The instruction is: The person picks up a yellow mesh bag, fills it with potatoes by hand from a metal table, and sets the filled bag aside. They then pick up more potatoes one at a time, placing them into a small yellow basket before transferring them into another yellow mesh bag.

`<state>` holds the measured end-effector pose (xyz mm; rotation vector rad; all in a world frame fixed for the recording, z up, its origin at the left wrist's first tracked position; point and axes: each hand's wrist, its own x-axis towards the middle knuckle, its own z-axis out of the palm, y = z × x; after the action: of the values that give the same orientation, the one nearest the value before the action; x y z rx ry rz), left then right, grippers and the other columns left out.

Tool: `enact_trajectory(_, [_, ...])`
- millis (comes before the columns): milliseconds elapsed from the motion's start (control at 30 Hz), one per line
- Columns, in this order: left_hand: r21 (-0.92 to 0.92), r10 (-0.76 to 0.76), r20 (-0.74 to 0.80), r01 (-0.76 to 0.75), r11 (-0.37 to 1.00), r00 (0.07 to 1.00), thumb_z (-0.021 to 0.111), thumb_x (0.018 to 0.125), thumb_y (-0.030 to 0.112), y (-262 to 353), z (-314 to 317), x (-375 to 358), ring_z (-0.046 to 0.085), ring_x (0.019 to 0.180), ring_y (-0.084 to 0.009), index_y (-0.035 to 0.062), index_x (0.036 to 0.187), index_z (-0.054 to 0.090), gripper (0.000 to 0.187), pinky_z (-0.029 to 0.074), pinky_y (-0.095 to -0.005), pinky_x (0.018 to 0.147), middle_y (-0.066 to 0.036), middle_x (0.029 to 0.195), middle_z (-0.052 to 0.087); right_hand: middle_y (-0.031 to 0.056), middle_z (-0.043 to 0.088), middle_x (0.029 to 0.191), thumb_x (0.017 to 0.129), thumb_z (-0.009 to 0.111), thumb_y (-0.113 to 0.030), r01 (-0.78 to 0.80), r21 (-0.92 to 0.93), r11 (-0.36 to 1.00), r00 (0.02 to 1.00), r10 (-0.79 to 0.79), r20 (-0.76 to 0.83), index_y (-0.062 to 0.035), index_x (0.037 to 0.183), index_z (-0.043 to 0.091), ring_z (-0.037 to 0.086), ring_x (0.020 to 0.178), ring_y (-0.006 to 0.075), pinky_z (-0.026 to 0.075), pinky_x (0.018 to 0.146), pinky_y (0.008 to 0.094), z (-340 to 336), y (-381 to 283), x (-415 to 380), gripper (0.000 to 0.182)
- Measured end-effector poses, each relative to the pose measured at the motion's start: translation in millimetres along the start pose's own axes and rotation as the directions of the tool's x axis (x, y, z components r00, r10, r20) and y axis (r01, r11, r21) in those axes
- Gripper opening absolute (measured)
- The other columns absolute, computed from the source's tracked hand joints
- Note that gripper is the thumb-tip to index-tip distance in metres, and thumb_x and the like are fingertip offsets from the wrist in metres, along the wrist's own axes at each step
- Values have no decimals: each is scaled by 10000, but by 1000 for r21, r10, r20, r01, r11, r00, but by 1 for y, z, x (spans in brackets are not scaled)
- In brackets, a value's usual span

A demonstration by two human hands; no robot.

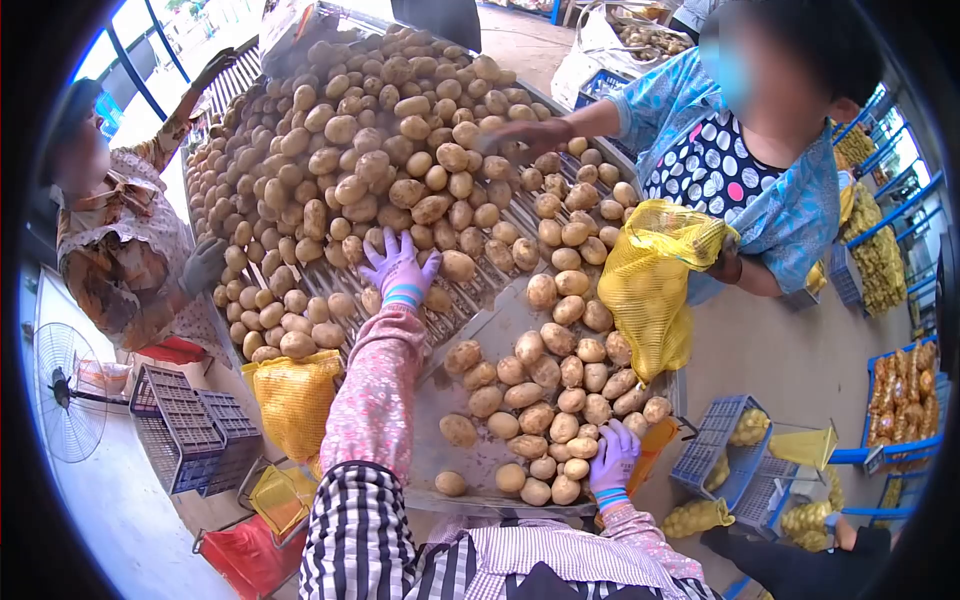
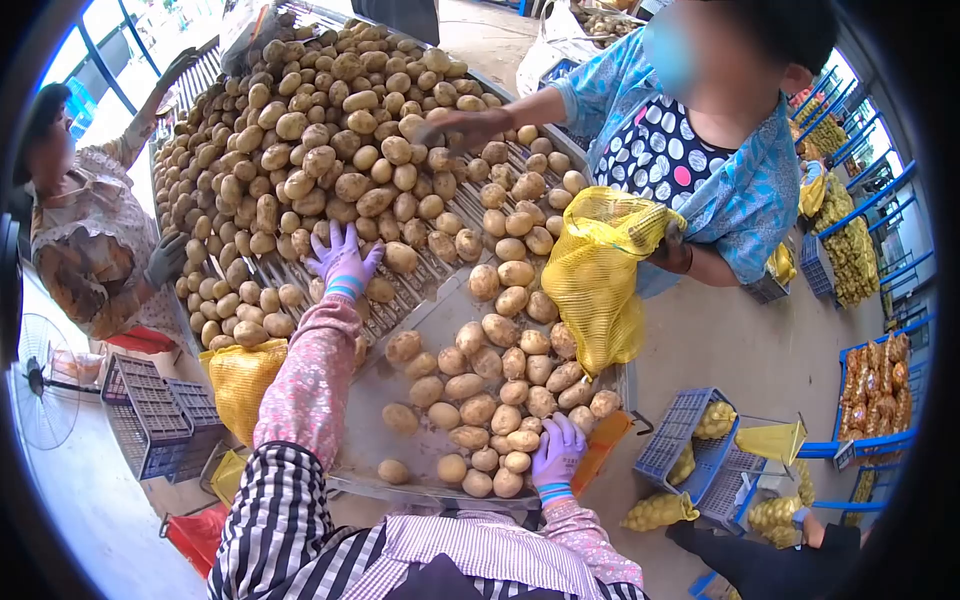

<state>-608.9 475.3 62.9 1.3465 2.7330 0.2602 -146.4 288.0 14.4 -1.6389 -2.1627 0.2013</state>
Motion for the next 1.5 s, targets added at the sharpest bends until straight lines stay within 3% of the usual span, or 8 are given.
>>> enact_trajectory(67, [13,-63,79,62,998,995,613,892,685,8,1,-5,141,1557,-407,165,1588,365,904,162,-760,1158,-34,1681,282,79,628,1286,961,581,-218,1,9,1000,1000,-1,5,-142,1176,677,525,1225,332,383,1062,487,0,0,-3,247])
enact_trajectory(333, [-144,294,113,-277,950,949,724,860,507,9,2,-118,360,1439,-418,146,1534,437,817,312,-552,1166,-96,1578,428,88,627,1279,957,578,-221,-29,51,998,1000,29,-6,-133,1146,684,523,1214,337,378,1075,489,0,1,-3,234])
enact_trajectory(467, [-403,530,-107,-524,750,841,724,885,371,5,10,-124,487,1358,-354,137,1449,531,641,372,-521,1122,-126,1474,530,121,632,1256,937,602,-123,0,34,999,1000,1,-25,-98,1151,671,531,1197,365,394,1069,491,-6,-6,-1,226])
enact_trajectory(567, [-455,468,-301,-556,695,831,738,886,299,22,-2,-77,501,1332,-374,46,1408,533,615,396,-467,1140,-185,1421,547,85,630,1268,963,570,-226,-13,30,999,1000,13,-14,-132,1150,682,526,1205,331,382,1072,484,-2,-1,-4,237])
enact_trajectory(733, [-476,406,-312,-511,715,859,735,900,314,62,35,10,415,1418,-382,8,1426,499,653,375,-450,1171,-195,1497,475,81,636,1267,948,585,-202,-36,35,999,999,36,-18,-137,1142,703,533,1204,326,389,1068,476,0,-1,-4,236])
enact_trajectory(933, [-152,432,88,-416,896,898,716,849,597,114,28,35,234,1531,-402,207,1446,562,730,299,-644,1145,-74,1554,458,101,636,1262,930,606,-126,-22,27,999,1000,23,-7,-119,1142,681,525,1199,345,394,1072,475,-2,-3,0,225])
enact_trajectory(1033, [-97,432,294,-423,901,853,679,867,632,123,-4,32,239,1524,-419,195,1429,572,721,311,-654,1149,-67,1537,488,94,641,1253,936,605,-143,-54,21,998,999,54,10,-127,1135,685,532,1192,339,393,1070,469,-3,-1,-1,215])
enact_trajectory(1500, [-255,631,197,-582,772,750,743,796,636,115,20,-112,359,1433,-422,332,1398,610,688,412,-573,1080,-79,1458,526,55,639,1223,930,633,-202,-7,37,999,999,9,-53,-172,1119,671,557,1155,310,409,1006,461,7,5,1,195])
